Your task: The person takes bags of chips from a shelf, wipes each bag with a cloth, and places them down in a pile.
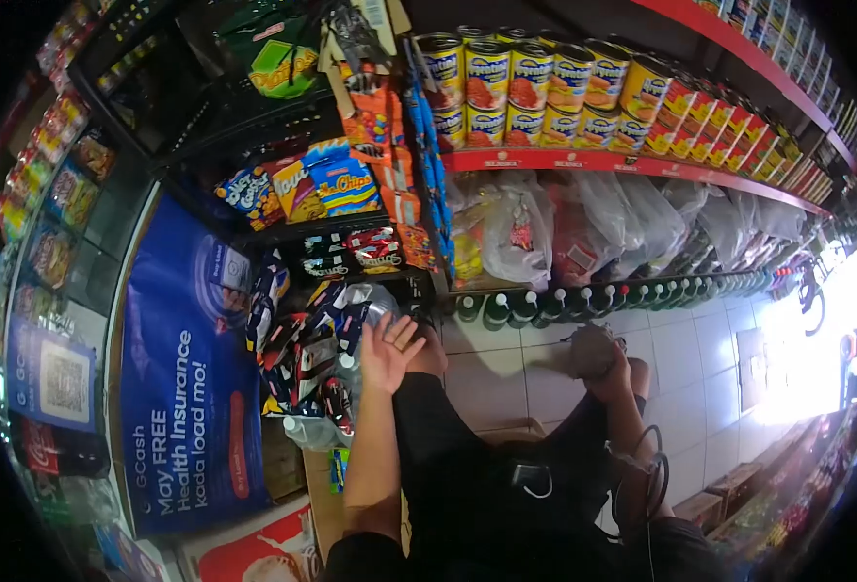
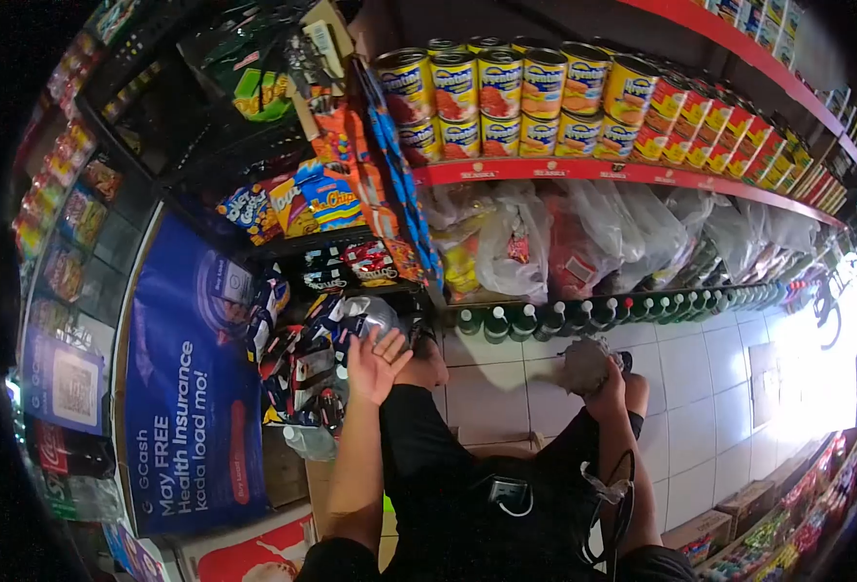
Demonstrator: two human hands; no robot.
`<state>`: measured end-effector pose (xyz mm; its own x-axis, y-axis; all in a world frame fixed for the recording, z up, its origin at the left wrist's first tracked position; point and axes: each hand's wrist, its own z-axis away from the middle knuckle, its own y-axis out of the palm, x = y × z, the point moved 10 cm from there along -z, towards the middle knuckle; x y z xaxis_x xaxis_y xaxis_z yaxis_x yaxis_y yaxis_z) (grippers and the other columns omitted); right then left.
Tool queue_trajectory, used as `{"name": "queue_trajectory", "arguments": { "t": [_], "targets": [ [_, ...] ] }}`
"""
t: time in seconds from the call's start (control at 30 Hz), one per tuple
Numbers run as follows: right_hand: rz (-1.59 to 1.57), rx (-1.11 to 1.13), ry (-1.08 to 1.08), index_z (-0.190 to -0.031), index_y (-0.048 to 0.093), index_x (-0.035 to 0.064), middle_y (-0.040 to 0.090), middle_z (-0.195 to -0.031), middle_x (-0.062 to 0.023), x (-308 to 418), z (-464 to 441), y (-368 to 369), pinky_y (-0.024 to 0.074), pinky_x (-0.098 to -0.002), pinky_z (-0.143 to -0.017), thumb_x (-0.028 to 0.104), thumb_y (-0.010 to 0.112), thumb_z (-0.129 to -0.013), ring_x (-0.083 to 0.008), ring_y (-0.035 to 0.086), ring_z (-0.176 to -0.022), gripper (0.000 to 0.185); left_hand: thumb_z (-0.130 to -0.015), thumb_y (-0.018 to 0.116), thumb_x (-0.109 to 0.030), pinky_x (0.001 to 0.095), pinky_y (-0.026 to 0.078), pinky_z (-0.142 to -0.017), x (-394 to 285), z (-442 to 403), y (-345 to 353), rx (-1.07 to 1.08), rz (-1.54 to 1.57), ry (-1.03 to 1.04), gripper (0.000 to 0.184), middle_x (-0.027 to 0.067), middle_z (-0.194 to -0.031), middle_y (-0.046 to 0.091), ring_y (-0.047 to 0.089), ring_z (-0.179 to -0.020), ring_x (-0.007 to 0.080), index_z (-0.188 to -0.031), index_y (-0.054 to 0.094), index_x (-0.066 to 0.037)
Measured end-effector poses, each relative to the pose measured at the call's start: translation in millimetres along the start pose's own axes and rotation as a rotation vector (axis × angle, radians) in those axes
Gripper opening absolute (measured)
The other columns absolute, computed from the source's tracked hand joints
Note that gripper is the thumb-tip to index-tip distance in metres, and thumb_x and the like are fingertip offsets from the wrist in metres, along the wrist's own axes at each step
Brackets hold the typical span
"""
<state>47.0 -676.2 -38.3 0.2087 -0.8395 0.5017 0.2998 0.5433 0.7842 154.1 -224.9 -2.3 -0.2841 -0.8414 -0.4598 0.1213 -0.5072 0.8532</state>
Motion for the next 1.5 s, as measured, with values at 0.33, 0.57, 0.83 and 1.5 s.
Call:
{"name": "queue_trajectory", "arguments": {
  "t": [0.33,0.57,0.83,1.5],
  "targets": [
    [-0.011,-0.029,0.024,-0.149,0.040,0.0067,0.046,-0.150,-0.0142,-5.4,-8.8,-14.8,0.0360,-0.0541,-0.113,0.045,0.040,-0.101,-0.0342,0.046,-0.138,0.062,-0.102,0.043,-0.054,0.0581,0.042,-0.109,-9.2,19.2,3.1,0.071,0.171,0.058,0.057,0.0217,-0.135,0.060,0.060,-0.125,0.0339,-0.137,0.054,-0.010],
    [-0.045,-0.055,0.056,-0.149,0.042,0.0080,0.045,-0.152,-0.0132,-6.0,-8.5,-18.8,0.0310,-0.0515,-0.117,0.043,0.040,-0.101,-0.0327,0.043,-0.140,0.059,-0.102,0.044,-0.054,0.0579,0.041,-0.109,-7.0,17.9,2.1,0.087,0.208,0.067,0.055,0.0203,-0.134,0.061,0.060,-0.125,0.0334,-0.133,0.058,-0.011],
    [0.170,-0.057,0.003,-0.148,0.044,0.0118,0.047,-0.150,-0.0127,-2.5,-12.6,-30.1,0.0340,-0.0544,-0.113,0.048,0.042,-0.098,-0.0341,0.045,-0.137,0.061,-0.102,0.045,-0.053,0.0579,0.040,-0.111,-0.9,13.7,11.7,0.130,0.232,0.057,0.055,0.0205,-0.138,0.059,0.058,-0.128,0.0335,-0.134,0.057,-0.010],
    [-0.096,0.103,-0.066,-0.146,0.046,0.0080,0.049,-0.149,-0.0127,5.4,-5.7,-11.2,0.0308,-0.0520,-0.117,0.045,0.038,-0.101,-0.0331,0.044,-0.139,0.059,-0.101,0.056,-0.039,0.0303,0.052,-0.077,-260.1,9.4,320.3,0.229,-0.362,0.607,0.032,0.0044,-0.095,0.067,0.065,-0.087,0.0168,-0.109,0.064,-0.009]
  ]
}}
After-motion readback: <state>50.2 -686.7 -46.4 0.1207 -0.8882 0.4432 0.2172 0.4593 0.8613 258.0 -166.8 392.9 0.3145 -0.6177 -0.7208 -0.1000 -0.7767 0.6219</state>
